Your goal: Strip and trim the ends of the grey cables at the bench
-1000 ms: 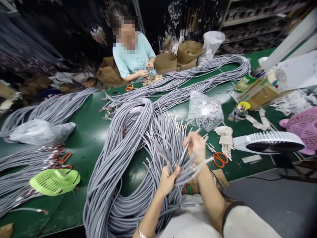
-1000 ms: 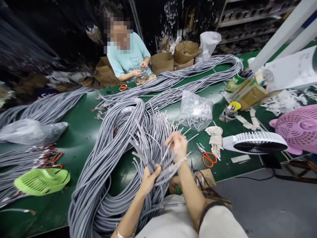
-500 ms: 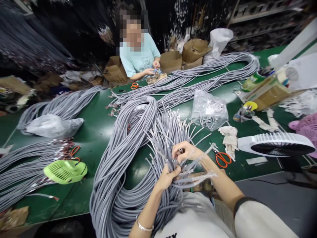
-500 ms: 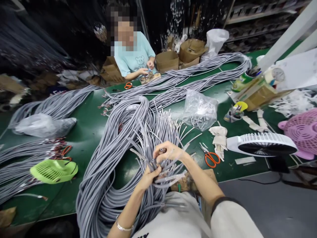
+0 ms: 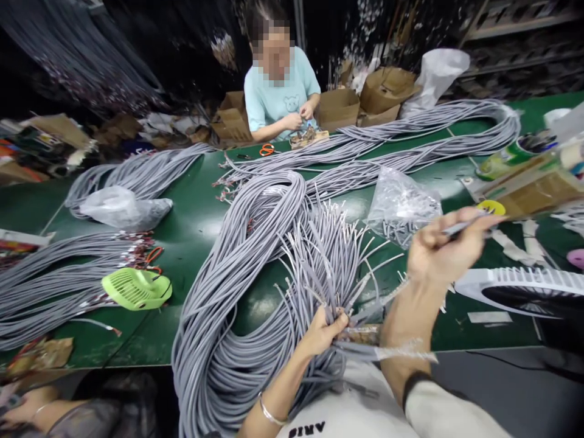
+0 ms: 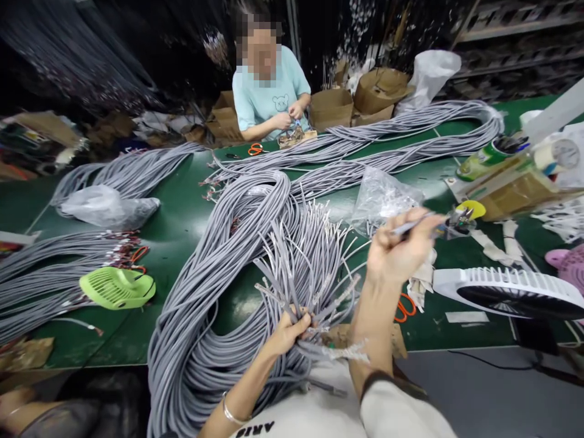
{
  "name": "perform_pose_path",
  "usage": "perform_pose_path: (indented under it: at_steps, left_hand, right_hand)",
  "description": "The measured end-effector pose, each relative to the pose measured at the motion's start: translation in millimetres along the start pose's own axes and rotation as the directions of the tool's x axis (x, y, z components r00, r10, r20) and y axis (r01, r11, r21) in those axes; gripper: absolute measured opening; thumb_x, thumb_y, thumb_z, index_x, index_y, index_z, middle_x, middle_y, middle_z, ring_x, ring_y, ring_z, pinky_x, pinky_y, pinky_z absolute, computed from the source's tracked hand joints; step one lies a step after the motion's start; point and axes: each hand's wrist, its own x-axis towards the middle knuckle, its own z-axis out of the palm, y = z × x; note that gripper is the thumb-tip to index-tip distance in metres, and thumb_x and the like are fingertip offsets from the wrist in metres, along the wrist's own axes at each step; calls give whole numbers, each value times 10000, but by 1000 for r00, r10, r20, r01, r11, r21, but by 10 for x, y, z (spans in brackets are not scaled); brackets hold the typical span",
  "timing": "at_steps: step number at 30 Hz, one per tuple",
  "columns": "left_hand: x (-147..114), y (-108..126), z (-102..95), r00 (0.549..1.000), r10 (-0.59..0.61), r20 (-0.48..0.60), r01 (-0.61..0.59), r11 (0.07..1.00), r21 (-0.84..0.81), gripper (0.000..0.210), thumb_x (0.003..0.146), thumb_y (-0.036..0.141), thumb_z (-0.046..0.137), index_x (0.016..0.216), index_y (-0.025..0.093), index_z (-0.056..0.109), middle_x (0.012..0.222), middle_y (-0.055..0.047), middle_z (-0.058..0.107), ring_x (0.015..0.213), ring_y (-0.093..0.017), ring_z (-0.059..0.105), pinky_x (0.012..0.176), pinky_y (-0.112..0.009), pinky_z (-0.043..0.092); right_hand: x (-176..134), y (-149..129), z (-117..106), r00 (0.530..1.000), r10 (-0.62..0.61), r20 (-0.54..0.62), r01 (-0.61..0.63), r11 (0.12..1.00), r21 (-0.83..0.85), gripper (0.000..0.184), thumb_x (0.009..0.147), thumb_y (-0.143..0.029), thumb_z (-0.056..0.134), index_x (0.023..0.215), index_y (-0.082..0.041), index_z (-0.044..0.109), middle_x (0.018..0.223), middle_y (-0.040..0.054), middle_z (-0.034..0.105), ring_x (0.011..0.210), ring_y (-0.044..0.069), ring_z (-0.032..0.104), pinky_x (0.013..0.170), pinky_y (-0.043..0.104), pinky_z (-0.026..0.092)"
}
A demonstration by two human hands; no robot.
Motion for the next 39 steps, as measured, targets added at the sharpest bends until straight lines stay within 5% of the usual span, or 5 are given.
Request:
perform_pose_path:
  at_steps: [4, 10, 23, 33, 39]
  left_hand:
    - [21, 28, 20, 999, -14, 37, 13, 1000, 26, 547, 639, 693, 538, 650, 149, 473, 497, 54, 383, 413, -54, 289, 407, -206, 231]
    - [69, 41, -17, 998, -31, 46, 28, 997, 65, 533, 635, 665, 572, 595, 151, 439, 466, 60, 364, 420, -51, 283, 416, -207, 214]
    - [10, 43, -33, 997, -49, 54, 51, 998, -35, 562, 576, 684, 603, 569, 138, 469, 464, 38, 432, 407, -48, 322, 410, -203, 224]
    - [133, 50, -108, 977, -61, 207, 92, 985, -145, 542, 575, 646, 639, 576, 135, 457, 426, 58, 382, 347, -23, 259, 363, -192, 169]
    - [134, 115, -71, 982, -15, 190, 51, 981, -185, 549, 597, 652, 615, 525, 147, 411, 419, 49, 399, 342, -24, 279, 371, -199, 167]
  right_hand:
    - [376, -5, 55, 991, 131, 8, -114, 832, 543, 367, 835, -544, 412, 705, -213, 506, 521, -35, 413, 430, 82, 335, 394, 217, 257]
    - [453, 12, 617, 948, 129, 291, -294, 709, 641, 397, 725, -527, 593, 653, -138, 556, 446, -96, 260, 367, 25, 193, 351, 177, 140]
    - [904, -60, 205, 971, 220, -95, -13, 445, 895, 371, 874, -468, 382, 622, -197, 349, 459, -112, 220, 360, 9, 179, 351, 108, 149]
    - [229, 295, 1018, 908, 45, 418, -379, 516, 768, 348, 758, -486, 581, 763, -139, 559, 474, -85, 375, 349, 21, 228, 318, 158, 194]
    - [307, 94, 901, 900, -37, 435, -340, 565, 752, 391, 616, -486, 706, 572, -132, 546, 411, -69, 358, 359, 34, 273, 324, 181, 180]
